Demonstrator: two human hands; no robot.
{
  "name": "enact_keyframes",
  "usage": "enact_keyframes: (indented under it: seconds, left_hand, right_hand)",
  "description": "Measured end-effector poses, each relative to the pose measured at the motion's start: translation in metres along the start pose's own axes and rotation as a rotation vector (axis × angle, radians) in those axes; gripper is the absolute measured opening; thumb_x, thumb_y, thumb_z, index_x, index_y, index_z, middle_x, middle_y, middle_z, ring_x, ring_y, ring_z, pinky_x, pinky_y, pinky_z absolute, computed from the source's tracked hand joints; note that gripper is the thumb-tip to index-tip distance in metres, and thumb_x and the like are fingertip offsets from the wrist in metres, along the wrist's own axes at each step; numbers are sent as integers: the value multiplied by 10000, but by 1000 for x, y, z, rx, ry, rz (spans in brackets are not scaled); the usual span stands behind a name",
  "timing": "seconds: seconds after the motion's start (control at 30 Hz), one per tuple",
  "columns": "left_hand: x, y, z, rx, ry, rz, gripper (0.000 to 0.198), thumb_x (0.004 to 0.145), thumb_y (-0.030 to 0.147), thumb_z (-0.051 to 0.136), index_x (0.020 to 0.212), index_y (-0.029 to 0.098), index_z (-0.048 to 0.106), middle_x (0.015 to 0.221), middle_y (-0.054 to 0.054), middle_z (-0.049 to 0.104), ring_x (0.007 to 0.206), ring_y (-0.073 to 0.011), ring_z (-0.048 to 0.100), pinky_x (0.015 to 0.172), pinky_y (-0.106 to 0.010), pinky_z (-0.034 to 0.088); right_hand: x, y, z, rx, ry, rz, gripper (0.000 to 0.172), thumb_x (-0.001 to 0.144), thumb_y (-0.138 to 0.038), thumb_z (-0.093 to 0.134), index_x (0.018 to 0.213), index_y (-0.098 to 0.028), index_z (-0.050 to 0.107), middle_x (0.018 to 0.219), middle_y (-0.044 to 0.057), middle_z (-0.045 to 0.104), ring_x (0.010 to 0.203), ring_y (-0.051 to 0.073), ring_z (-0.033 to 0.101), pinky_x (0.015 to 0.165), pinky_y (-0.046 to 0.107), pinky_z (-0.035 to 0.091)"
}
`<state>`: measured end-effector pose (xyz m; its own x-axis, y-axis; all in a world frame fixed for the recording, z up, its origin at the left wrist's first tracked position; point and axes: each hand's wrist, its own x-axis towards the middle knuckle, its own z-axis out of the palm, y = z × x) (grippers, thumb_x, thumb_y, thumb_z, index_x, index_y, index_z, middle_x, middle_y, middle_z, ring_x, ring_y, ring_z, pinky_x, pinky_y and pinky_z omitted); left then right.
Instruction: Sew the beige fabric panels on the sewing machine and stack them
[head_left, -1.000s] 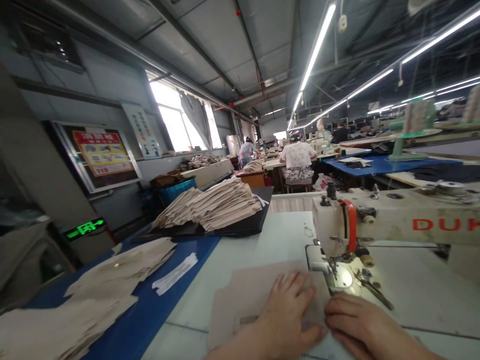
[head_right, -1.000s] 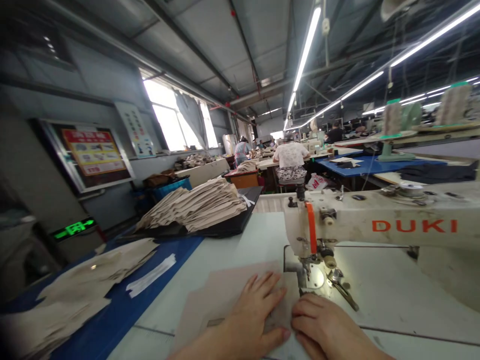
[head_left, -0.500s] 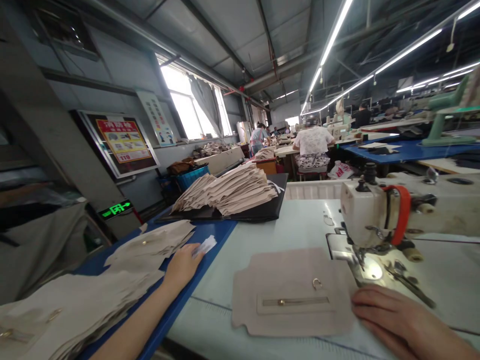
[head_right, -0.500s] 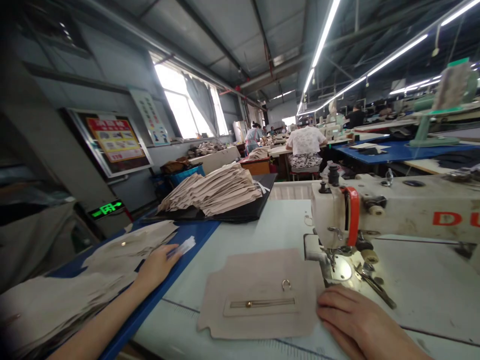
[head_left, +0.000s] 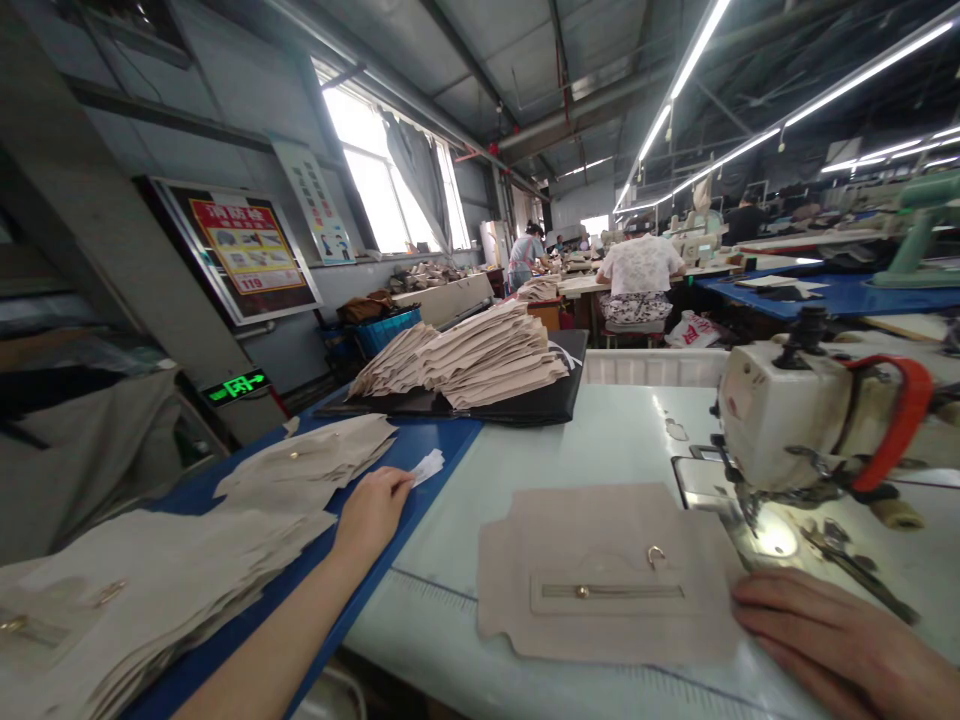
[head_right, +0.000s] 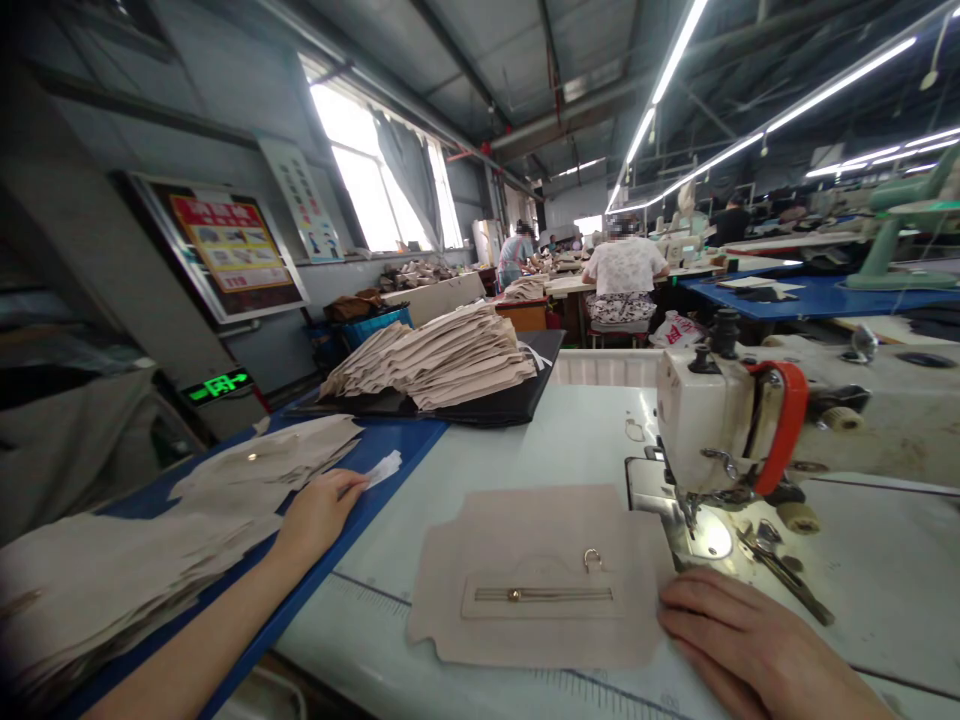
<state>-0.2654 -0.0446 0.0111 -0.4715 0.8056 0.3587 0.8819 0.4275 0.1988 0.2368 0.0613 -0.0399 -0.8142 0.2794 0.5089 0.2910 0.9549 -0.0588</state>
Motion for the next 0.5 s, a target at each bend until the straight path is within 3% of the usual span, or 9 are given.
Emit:
enact_keyframes:
  seconds: [0.3,0.5]
  left_hand:
    - [-3,5,-1,2,42,-109,276,861,240,475,871,214,749,939,-64,783,899,-259,725,806,-306,528]
    - [0,1,-4,-37,68,-204,317,831,230,535,1081,195,726,914,-38,788,864,-228,733,802,-276,534]
  right_hand:
    - [-5,2,3,-36,13,-19,273,940,-285,561,1145,-284,741,1129,43,760,1017,208,737,899,250,602]
    - [-1,-3,-1,-28,9,-2,266,953,-289,543,1126,-276,745,1121,47,759,1014,206,735,891,252,607]
